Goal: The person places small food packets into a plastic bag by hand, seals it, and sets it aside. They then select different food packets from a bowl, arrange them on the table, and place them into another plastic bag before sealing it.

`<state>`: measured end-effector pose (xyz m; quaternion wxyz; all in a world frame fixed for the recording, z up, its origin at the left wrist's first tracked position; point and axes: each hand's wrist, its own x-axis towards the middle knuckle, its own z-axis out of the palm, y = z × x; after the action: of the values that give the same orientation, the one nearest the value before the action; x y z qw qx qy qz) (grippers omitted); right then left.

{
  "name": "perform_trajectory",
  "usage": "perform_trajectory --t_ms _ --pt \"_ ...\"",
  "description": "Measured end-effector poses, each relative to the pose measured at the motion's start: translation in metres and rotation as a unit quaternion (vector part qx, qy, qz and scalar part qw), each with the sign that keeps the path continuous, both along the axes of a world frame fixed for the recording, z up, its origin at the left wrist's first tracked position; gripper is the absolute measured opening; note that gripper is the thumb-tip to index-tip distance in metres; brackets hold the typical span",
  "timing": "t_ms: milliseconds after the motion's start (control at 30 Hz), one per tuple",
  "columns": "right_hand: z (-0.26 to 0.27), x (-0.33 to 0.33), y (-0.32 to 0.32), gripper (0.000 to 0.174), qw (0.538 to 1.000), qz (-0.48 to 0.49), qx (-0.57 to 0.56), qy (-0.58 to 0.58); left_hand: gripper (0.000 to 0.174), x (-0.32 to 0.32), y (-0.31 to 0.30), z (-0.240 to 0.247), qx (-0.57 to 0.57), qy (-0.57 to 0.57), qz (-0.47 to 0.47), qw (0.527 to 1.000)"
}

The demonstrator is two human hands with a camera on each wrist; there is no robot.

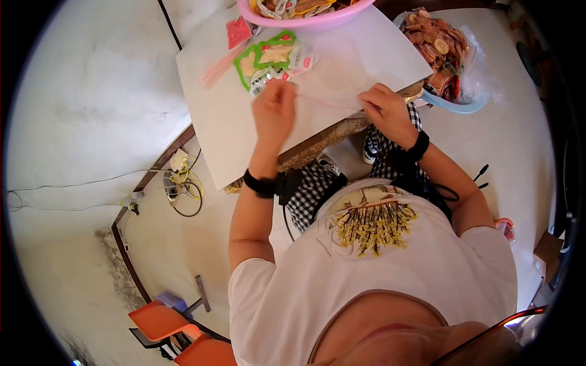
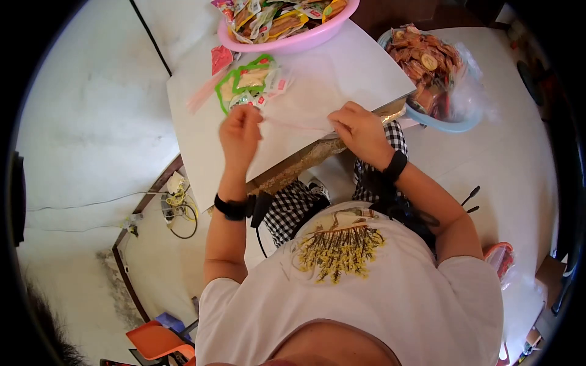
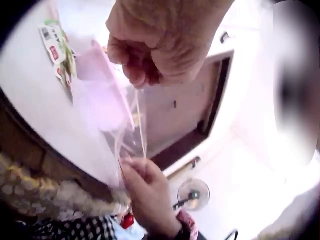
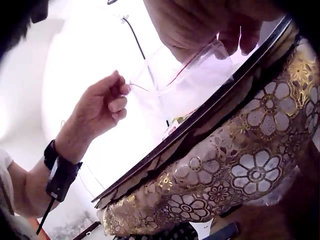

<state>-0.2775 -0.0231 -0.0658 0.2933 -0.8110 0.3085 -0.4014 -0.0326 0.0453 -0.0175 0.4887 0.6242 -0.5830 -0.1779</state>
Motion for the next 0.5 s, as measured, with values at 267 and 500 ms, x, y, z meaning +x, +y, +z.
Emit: perform_trajectory --t_ms 267,500 --pt "0.013 -0.012 0.005 0.019 0.998 -0.016 -0.045 0.036 0.022 0.029 -0.070 -0.033 0.189 0.464 0.117 0.858" --pt "0.013 -0.012 0.010 0.020 0.999 0.012 -0.036 0.004 0.020 0.027 -0.094 -0.047 0.136 0.467 0.177 0.855"
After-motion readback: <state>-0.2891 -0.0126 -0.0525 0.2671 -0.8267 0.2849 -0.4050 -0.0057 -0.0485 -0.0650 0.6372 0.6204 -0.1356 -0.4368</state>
